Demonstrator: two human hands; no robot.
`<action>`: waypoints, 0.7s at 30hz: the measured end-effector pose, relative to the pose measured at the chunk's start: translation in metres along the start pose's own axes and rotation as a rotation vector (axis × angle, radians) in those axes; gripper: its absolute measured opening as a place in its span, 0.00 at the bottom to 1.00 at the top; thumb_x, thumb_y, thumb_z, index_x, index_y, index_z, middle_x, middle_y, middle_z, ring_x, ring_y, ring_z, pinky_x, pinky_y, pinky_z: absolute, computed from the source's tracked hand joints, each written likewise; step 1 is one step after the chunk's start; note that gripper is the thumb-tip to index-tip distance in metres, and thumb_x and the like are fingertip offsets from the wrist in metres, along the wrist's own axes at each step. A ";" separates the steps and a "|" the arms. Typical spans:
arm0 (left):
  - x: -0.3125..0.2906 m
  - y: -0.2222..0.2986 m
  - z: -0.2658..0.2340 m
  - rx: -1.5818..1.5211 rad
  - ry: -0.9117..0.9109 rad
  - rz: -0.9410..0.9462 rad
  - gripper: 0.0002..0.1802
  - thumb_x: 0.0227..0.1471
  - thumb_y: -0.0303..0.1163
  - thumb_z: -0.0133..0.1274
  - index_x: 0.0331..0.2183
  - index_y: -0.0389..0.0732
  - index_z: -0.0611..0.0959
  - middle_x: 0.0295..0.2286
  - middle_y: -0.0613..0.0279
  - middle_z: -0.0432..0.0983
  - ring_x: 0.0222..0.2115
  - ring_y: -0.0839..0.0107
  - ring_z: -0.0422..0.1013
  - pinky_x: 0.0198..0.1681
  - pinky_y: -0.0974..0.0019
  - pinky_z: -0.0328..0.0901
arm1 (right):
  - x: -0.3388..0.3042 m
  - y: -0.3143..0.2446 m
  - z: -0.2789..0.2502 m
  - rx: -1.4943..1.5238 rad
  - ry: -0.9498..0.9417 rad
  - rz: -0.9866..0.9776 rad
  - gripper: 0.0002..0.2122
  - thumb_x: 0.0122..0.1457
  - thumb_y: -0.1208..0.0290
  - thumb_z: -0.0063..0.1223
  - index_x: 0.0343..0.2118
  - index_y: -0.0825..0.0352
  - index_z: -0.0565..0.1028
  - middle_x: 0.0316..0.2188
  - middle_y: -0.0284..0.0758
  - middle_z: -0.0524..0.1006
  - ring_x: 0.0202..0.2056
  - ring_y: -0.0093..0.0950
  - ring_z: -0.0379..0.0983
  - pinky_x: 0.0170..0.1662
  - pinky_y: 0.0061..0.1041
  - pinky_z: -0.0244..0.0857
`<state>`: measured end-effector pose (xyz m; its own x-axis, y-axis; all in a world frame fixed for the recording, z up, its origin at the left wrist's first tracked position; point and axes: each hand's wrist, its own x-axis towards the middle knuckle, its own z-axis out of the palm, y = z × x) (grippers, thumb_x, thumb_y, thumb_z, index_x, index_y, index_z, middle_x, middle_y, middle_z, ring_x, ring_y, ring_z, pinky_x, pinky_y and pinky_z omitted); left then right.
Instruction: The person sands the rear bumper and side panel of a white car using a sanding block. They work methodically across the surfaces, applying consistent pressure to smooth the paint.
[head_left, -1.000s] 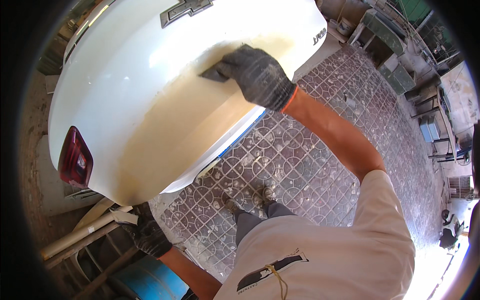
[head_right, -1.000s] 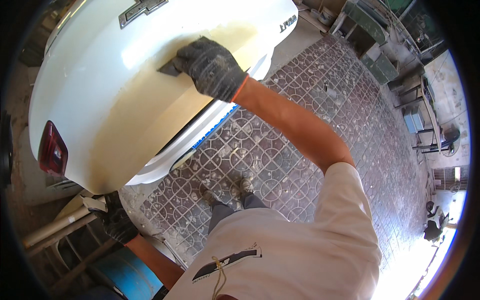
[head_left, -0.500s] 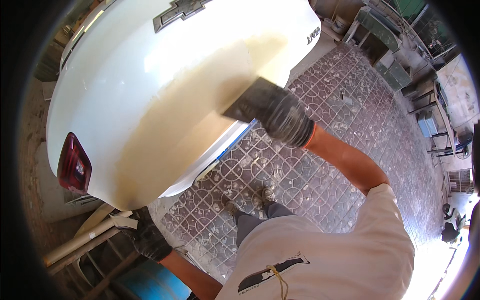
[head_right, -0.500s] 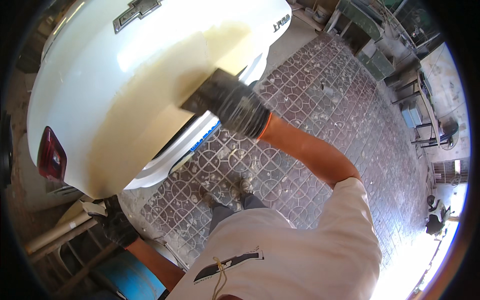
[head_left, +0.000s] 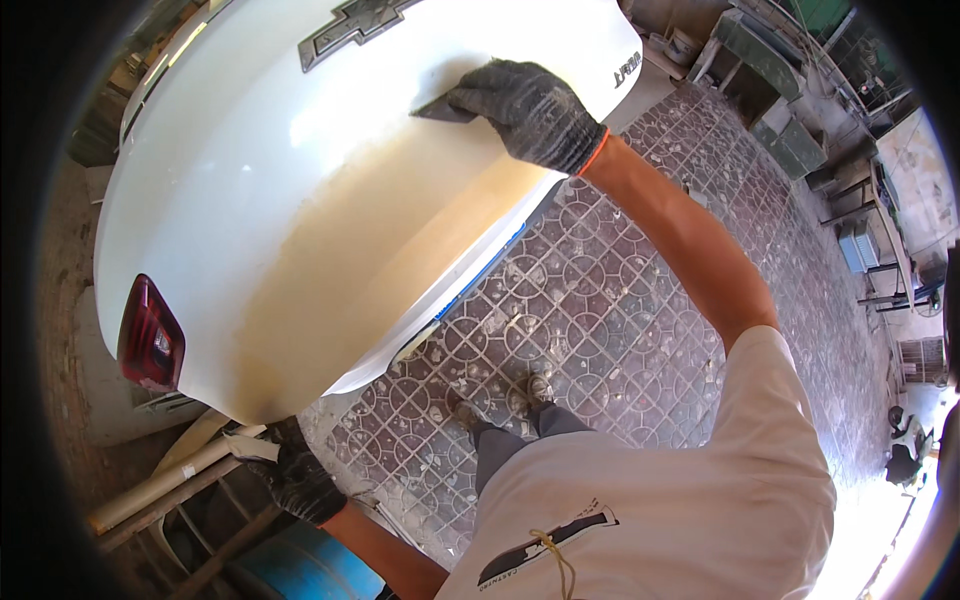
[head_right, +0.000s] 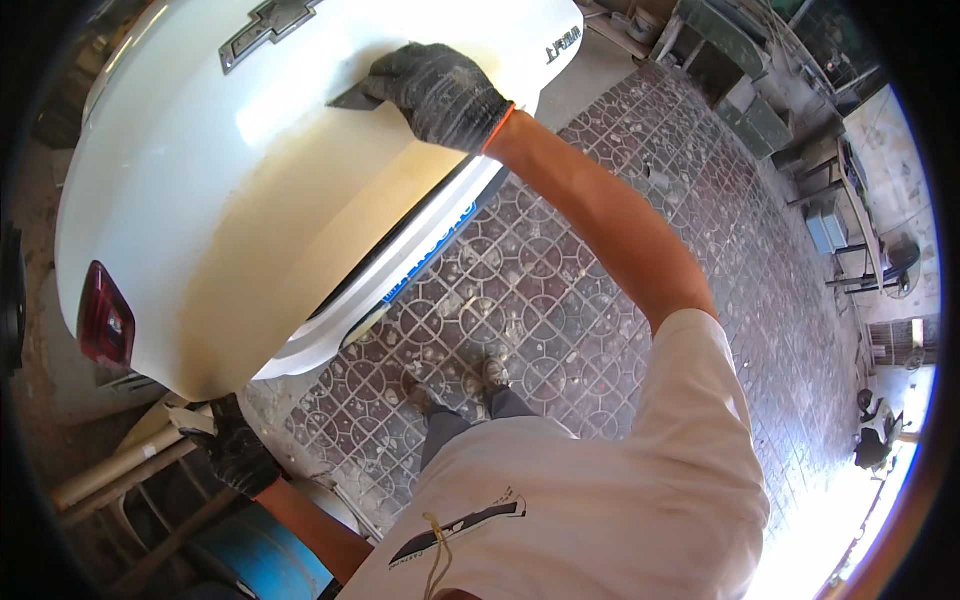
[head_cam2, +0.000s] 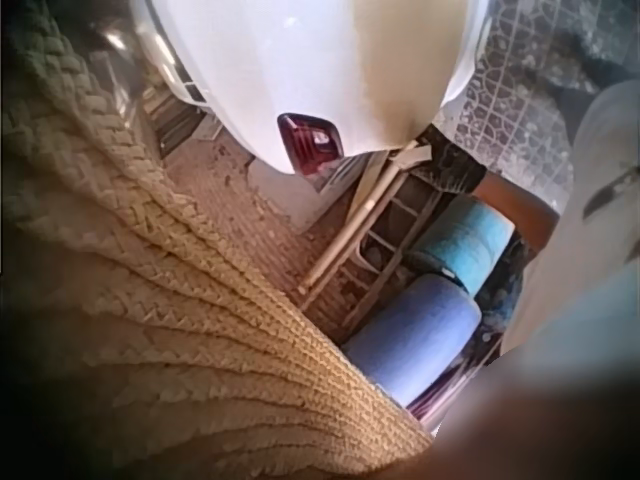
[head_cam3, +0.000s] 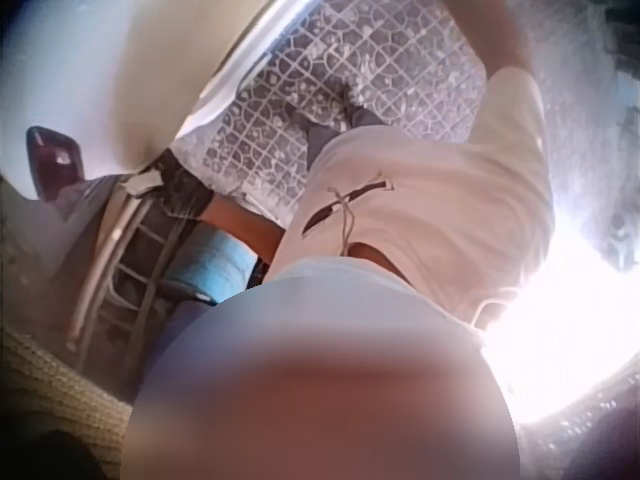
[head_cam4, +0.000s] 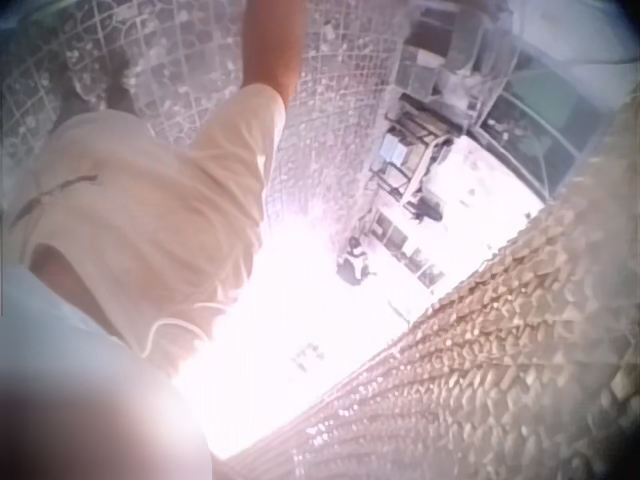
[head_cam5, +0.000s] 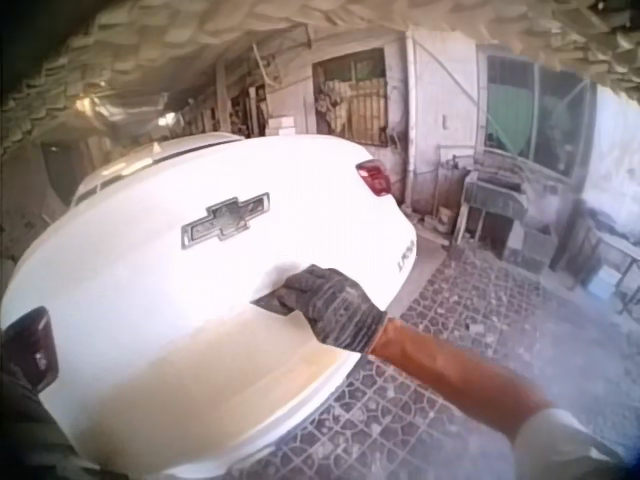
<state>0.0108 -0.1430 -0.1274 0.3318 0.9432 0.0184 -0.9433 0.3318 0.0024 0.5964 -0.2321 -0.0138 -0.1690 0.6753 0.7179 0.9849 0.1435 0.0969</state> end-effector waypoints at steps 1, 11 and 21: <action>0.001 0.002 -0.001 -0.068 -0.015 -0.045 0.40 0.63 0.33 0.53 0.70 0.40 0.56 0.69 0.52 0.50 0.70 0.58 0.45 0.74 0.50 0.36 | -0.008 -0.002 0.001 -0.007 -0.001 -0.009 0.19 0.53 0.79 0.53 0.48 0.60 0.82 0.48 0.37 0.81 0.53 0.36 0.75 0.58 0.33 0.69; -0.007 -0.029 0.022 0.332 0.124 0.127 0.38 0.66 0.35 0.48 0.70 0.39 0.53 0.70 0.54 0.48 0.70 0.59 0.46 0.74 0.51 0.36 | -0.067 -0.040 -0.019 0.009 0.086 -0.073 0.15 0.53 0.80 0.58 0.46 0.65 0.80 0.43 0.39 0.80 0.48 0.39 0.77 0.54 0.34 0.73; -0.005 0.004 -0.004 -0.409 0.006 -0.057 0.33 0.68 0.33 0.45 0.70 0.43 0.56 0.68 0.55 0.54 0.70 0.62 0.47 0.73 0.52 0.43 | -0.002 0.006 -0.007 -0.069 0.059 0.016 0.13 0.60 0.76 0.53 0.47 0.60 0.80 0.45 0.34 0.80 0.44 0.32 0.78 0.51 0.32 0.73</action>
<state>0.0051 -0.1464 -0.1311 0.3847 0.9227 0.0237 -0.8444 0.3622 -0.3947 0.6034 -0.2377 -0.0100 -0.1526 0.6327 0.7592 0.9881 0.0815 0.1306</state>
